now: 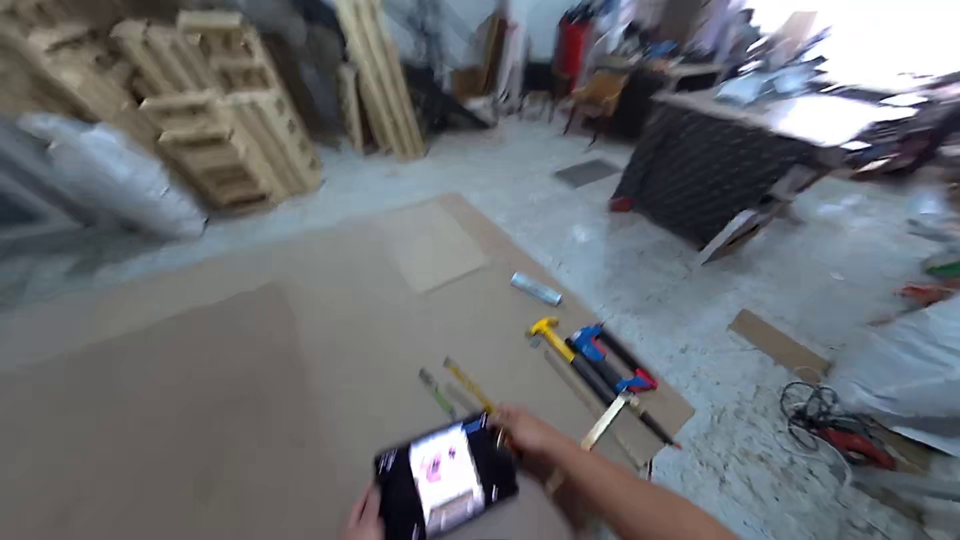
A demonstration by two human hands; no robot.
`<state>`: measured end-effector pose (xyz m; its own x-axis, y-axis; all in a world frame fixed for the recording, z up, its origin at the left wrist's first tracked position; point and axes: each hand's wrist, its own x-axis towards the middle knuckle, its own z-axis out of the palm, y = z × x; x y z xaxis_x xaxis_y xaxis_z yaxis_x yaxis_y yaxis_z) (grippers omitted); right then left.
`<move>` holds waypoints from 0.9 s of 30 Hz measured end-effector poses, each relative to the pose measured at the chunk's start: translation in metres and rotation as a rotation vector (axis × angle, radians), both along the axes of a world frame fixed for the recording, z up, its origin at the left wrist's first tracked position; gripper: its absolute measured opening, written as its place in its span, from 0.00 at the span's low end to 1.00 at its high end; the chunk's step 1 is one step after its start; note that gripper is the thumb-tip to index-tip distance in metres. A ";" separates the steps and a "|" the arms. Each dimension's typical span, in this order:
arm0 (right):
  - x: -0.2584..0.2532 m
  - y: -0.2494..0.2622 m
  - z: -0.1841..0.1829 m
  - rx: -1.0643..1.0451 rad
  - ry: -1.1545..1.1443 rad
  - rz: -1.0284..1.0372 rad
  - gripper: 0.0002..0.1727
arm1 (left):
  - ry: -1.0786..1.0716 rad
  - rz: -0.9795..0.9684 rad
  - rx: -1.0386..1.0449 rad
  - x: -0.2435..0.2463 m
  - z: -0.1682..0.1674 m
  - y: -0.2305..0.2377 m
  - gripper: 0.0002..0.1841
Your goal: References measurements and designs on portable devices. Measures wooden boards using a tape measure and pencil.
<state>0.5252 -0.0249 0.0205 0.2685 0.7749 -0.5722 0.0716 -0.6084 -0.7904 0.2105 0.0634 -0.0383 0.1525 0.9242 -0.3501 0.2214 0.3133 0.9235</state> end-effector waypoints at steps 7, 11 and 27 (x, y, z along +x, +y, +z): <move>0.000 -0.034 -0.025 0.133 -0.371 0.449 0.18 | 0.404 -0.193 0.071 -0.023 0.031 -0.007 0.21; -0.018 -0.047 -0.030 0.122 -0.361 0.770 0.18 | 0.405 -0.481 0.214 -0.010 0.032 -0.030 0.28; 0.027 -0.045 -0.066 0.088 -0.540 0.598 0.11 | 0.625 -0.593 0.525 0.017 -0.009 -0.016 0.09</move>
<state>0.5525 -0.0700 -0.0456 0.0165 0.9108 -0.4125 0.7506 -0.2838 -0.5967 0.2277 0.0478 -0.0477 0.5657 0.8191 -0.0951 0.7011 -0.4171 0.5783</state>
